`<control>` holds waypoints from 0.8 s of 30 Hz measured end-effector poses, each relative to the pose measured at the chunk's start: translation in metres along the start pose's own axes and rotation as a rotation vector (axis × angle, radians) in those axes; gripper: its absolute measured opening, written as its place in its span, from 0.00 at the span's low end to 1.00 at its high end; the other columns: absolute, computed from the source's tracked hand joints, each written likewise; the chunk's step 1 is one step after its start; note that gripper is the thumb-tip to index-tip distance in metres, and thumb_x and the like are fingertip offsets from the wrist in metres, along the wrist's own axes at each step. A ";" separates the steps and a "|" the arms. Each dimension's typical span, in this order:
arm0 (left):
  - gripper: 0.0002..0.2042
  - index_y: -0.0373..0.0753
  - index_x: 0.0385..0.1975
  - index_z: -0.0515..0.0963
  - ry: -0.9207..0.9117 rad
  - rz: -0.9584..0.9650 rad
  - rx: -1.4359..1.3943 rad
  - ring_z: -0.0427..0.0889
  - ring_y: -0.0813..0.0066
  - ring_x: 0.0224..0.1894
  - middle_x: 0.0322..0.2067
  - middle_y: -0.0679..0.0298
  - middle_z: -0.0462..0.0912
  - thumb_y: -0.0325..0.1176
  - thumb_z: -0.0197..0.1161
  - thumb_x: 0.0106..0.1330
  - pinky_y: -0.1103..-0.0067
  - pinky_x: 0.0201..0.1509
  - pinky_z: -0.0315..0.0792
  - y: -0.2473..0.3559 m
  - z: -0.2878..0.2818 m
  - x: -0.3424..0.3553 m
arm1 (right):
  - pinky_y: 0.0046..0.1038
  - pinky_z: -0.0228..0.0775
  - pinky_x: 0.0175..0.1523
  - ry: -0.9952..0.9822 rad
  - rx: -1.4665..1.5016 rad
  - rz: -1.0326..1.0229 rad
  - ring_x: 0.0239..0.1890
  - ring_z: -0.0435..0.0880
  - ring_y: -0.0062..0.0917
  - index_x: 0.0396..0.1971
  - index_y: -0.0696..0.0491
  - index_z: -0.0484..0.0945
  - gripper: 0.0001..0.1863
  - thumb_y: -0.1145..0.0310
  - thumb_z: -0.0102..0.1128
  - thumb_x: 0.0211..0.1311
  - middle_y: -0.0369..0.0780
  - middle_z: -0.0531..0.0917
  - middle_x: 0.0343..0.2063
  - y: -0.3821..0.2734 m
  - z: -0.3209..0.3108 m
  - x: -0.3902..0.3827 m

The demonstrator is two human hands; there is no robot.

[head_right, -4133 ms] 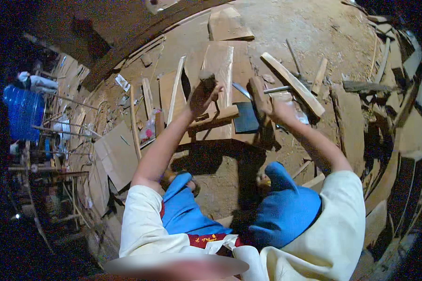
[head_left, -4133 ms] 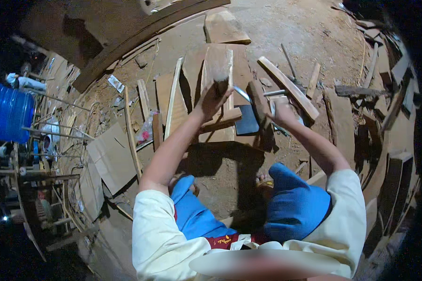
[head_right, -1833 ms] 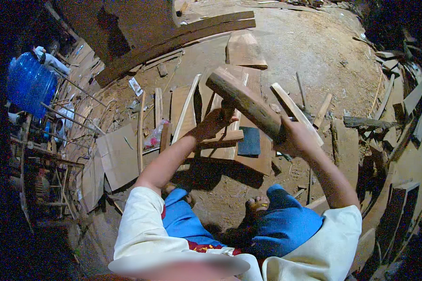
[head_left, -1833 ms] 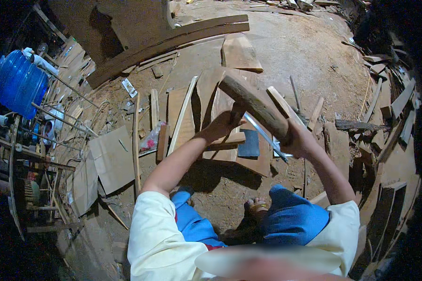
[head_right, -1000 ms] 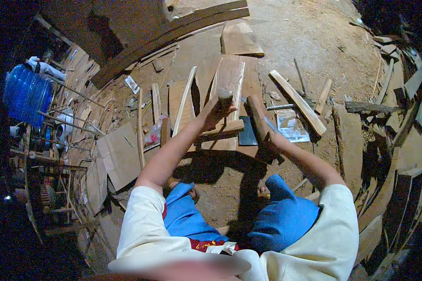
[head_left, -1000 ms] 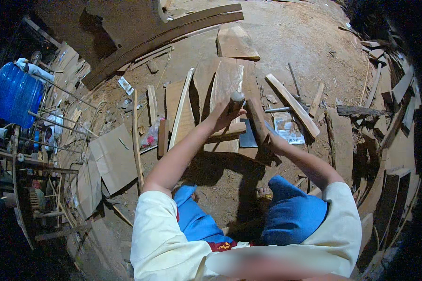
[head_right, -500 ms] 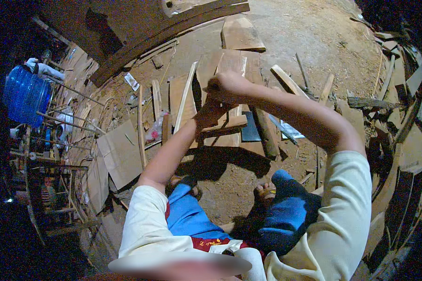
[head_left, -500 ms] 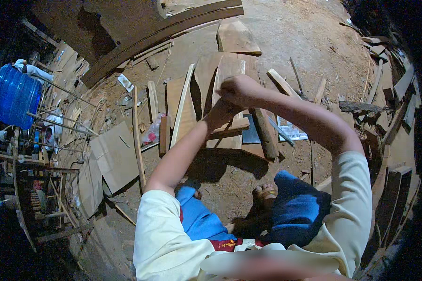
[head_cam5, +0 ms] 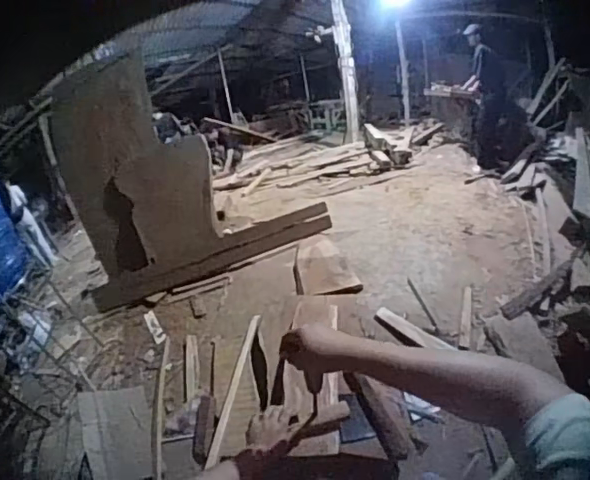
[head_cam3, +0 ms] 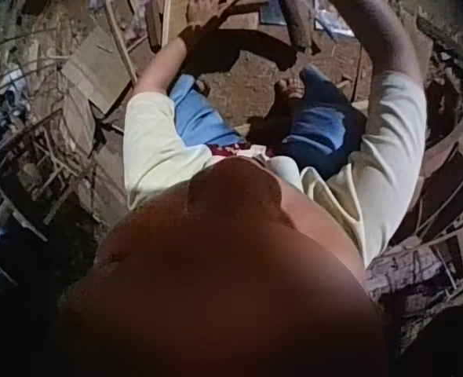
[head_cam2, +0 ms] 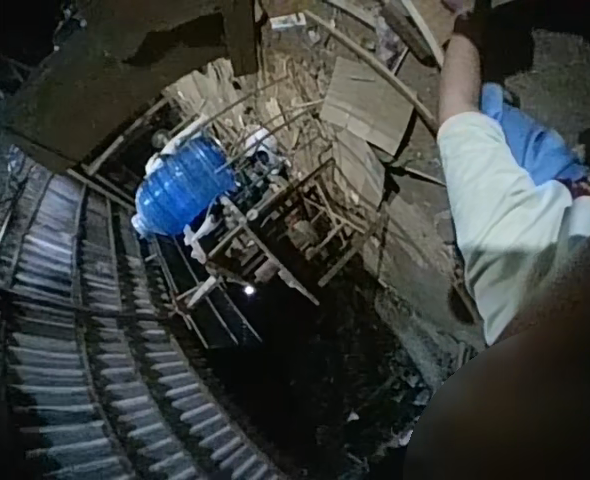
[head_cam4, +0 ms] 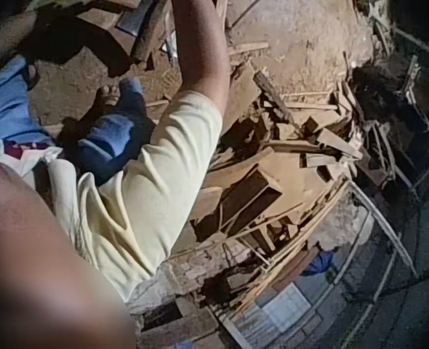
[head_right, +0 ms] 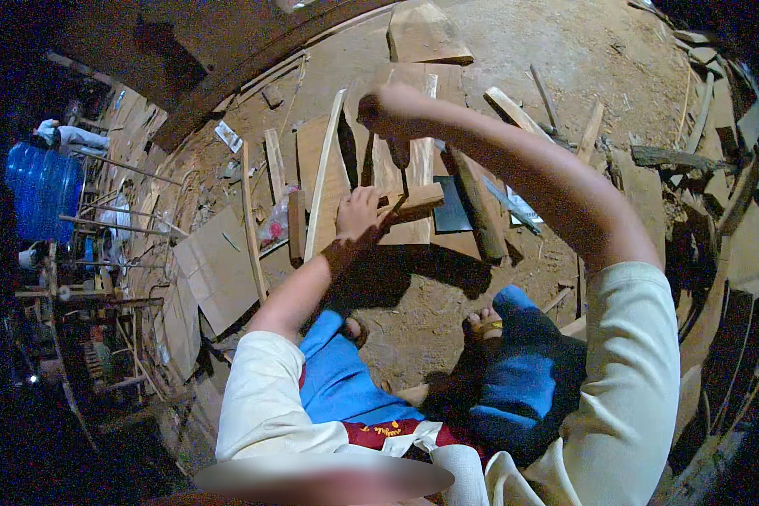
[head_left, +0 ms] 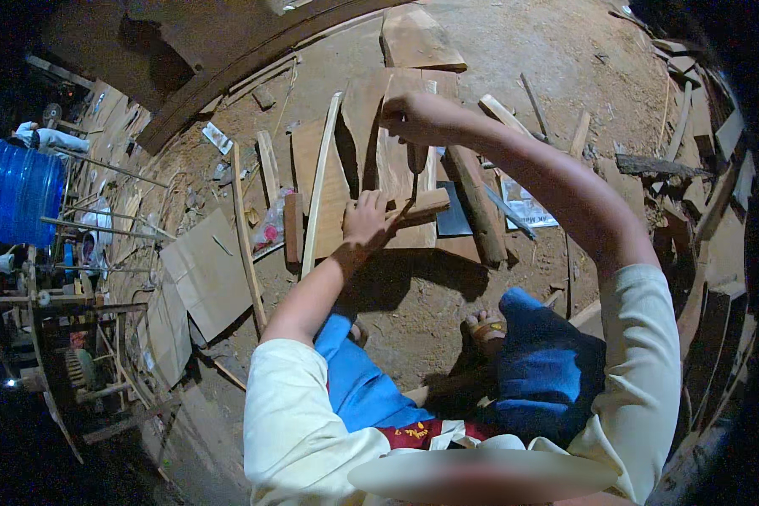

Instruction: The person carves and shapes a wooden board using a chisel and a mallet.

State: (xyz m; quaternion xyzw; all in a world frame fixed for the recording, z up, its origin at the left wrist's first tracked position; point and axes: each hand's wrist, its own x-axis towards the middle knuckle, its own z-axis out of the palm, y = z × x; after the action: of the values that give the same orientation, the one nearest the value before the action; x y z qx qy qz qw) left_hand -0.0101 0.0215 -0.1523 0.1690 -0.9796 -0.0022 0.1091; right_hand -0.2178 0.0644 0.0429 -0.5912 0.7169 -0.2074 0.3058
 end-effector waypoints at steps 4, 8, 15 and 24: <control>0.27 0.41 0.44 0.69 0.047 0.003 -0.062 0.69 0.69 0.44 0.40 0.64 0.71 0.57 0.53 0.54 0.70 0.39 0.65 0.002 -0.004 -0.003 | 0.27 0.75 0.35 0.030 0.062 -0.011 0.30 0.81 0.24 0.38 0.59 0.74 0.11 0.70 0.49 0.59 0.41 0.80 0.28 0.017 -0.008 0.011; 0.26 0.41 0.39 0.70 0.141 0.050 -0.039 0.70 0.68 0.39 0.36 0.64 0.71 0.59 0.54 0.52 0.72 0.37 0.64 0.003 -0.002 -0.004 | 0.31 0.73 0.32 0.201 0.097 0.088 0.24 0.82 0.26 0.28 0.56 0.78 0.12 0.62 0.51 0.56 0.39 0.83 0.24 0.034 -0.016 0.021; 0.24 0.43 0.40 0.68 -0.150 -0.051 0.029 0.70 0.64 0.40 0.37 0.64 0.70 0.52 0.59 0.49 0.68 0.39 0.63 0.004 0.000 -0.001 | 0.38 0.73 0.34 0.372 -0.235 0.150 0.27 0.81 0.42 0.24 0.59 0.77 0.23 0.54 0.41 0.61 0.50 0.80 0.22 0.060 -0.015 0.036; 0.20 0.43 0.43 0.69 -0.009 0.002 0.255 0.67 0.70 0.43 0.39 0.67 0.70 0.48 0.55 0.55 0.70 0.43 0.63 -0.001 0.013 -0.005 | 0.38 0.72 0.34 0.463 -0.215 0.319 0.27 0.80 0.44 0.28 0.61 0.76 0.25 0.54 0.38 0.62 0.51 0.79 0.23 0.111 -0.017 0.018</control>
State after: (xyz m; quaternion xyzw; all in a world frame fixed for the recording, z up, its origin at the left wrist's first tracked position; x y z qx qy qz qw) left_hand -0.0086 0.0220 -0.1662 0.1803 -0.9726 0.1217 0.0824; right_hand -0.3115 0.0699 -0.0210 -0.4371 0.8693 -0.2087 0.0985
